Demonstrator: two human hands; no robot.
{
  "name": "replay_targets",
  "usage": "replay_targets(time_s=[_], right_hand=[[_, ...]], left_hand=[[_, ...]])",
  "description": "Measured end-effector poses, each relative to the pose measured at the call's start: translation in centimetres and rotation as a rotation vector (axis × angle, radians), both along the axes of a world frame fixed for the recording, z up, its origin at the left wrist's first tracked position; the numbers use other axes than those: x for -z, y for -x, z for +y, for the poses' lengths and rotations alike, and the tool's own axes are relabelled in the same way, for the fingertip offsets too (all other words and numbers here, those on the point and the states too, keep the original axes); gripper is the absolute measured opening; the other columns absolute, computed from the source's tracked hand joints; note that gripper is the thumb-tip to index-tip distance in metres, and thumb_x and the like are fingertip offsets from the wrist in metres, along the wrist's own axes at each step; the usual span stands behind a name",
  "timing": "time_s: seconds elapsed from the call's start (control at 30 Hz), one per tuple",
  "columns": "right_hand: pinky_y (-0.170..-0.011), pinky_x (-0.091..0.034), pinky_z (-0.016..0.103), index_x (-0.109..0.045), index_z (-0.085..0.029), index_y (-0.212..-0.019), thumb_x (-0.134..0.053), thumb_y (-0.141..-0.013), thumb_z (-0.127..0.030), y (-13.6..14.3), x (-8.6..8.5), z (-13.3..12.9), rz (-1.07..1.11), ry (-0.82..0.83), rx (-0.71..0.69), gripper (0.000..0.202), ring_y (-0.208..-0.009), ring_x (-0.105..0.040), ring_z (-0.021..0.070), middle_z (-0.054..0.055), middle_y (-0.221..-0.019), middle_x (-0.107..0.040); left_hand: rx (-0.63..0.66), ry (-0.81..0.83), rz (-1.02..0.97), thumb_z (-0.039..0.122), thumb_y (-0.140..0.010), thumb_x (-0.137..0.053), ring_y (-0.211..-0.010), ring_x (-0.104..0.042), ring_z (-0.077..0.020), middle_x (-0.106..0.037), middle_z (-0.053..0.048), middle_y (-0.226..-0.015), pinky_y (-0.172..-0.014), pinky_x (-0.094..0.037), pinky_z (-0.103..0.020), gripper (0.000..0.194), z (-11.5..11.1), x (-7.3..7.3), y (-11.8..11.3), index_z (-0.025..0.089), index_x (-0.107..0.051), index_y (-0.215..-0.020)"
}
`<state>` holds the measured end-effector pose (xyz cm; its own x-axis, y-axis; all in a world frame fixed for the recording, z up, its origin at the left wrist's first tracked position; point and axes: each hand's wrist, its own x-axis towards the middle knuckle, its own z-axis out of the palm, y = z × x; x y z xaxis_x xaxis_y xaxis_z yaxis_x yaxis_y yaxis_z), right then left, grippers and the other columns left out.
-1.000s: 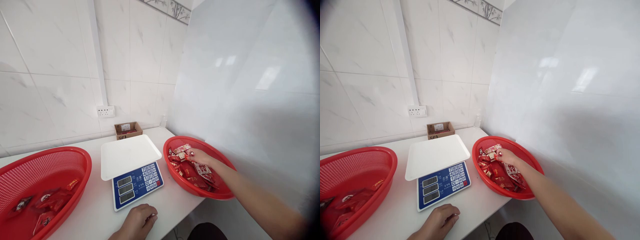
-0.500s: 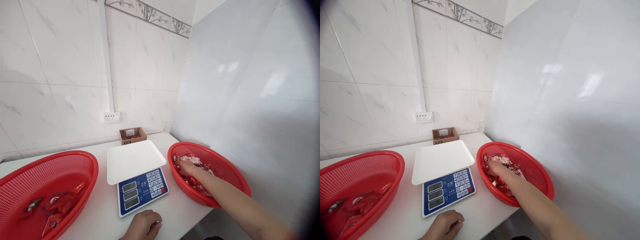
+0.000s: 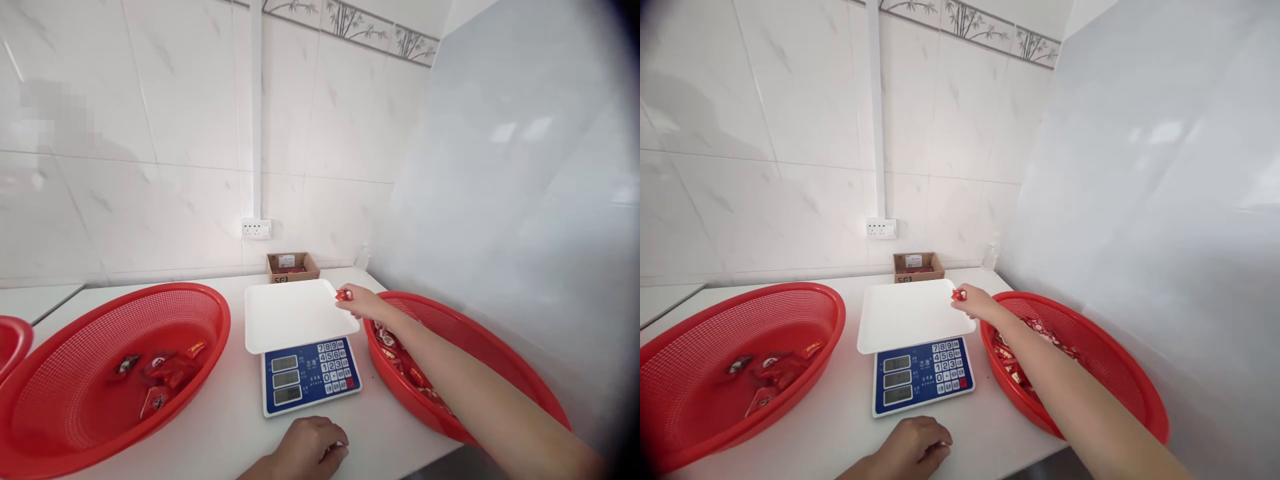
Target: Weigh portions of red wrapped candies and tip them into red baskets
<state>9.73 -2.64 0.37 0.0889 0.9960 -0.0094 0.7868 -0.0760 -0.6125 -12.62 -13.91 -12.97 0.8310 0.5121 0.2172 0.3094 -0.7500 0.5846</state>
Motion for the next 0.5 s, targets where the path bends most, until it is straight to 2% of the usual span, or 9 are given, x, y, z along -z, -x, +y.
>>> replay_targets(time_s=[0.07,0.13,0.3,0.37,0.43,0.5], right_hand=[[-0.042,-0.045,0.019,-0.052,-0.021,-0.097,-0.063,-0.067,-0.041,2.8,0.4,0.7,0.05,0.045,-0.048,0.038,-0.056,-0.055,0.0102,0.004,-0.089,-0.061],[-0.042,-0.046,0.02,-0.049,-0.02,-0.098,-0.063,-0.066,-0.047,5.0,0.9,1.3,0.092,0.07,-0.081,0.043,-0.057,-0.055,0.0109,0.005,-0.088,-0.061],[-0.041,-0.046,0.022,-0.047,-0.021,-0.087,-0.051,-0.071,-0.058,7.3,1.9,2.4,0.108,0.108,-0.106,0.04,-0.049,-0.053,0.0102,0.003,-0.075,-0.06],[-0.04,-0.045,0.022,-0.047,-0.021,-0.083,-0.053,-0.073,-0.051,7.5,2.3,2.8,0.097,0.074,-0.09,0.032,-0.049,-0.053,0.0098,0.003,-0.078,-0.06],[-0.042,-0.045,0.02,-0.047,-0.022,-0.084,-0.057,-0.072,-0.036,7.5,2.6,3.0,0.097,0.019,-0.075,0.021,-0.054,-0.054,0.0099,0.002,-0.082,-0.059],[-0.045,-0.044,0.019,-0.048,-0.022,-0.086,-0.058,-0.069,-0.024,7.4,2.8,3.0,0.09,-0.024,-0.059,0.02,-0.06,-0.055,0.0102,0.002,-0.083,-0.057]], left_hand=[[-0.012,-0.008,-0.004,0.02,-0.082,-0.05,-0.073,-0.061,-0.0147,-0.067,-0.001,-0.083,-0.066,-0.045,-0.018,0.017,0.1,-0.1,0.1,0.021,-0.063,-0.094],[-0.025,-0.011,-0.006,0.021,-0.084,-0.049,-0.073,-0.061,-0.0142,-0.067,-0.001,-0.084,-0.066,-0.045,-0.017,0.018,0.1,-0.3,0.3,0.021,-0.063,-0.095],[-0.035,-0.028,0.006,0.021,-0.084,-0.049,-0.07,-0.061,-0.0133,-0.066,-0.001,-0.083,-0.064,-0.044,-0.016,0.017,0.0,-0.7,0.4,0.021,-0.063,-0.094],[-0.02,-0.045,0.019,0.021,-0.084,-0.05,-0.071,-0.061,-0.0137,-0.066,-0.001,-0.082,-0.065,-0.044,-0.017,0.016,0.0,-0.5,0.3,0.021,-0.063,-0.093],[-0.009,-0.058,0.033,0.022,-0.083,-0.051,-0.071,-0.061,-0.0142,-0.066,0.0,-0.082,-0.066,-0.045,-0.017,0.015,0.0,-0.4,0.2,0.021,-0.063,-0.093],[-0.004,-0.067,0.045,0.023,-0.083,-0.051,-0.071,-0.061,-0.0144,-0.066,0.0,-0.082,-0.066,-0.045,-0.018,0.014,0.0,-0.3,0.2,0.022,-0.063,-0.093]])
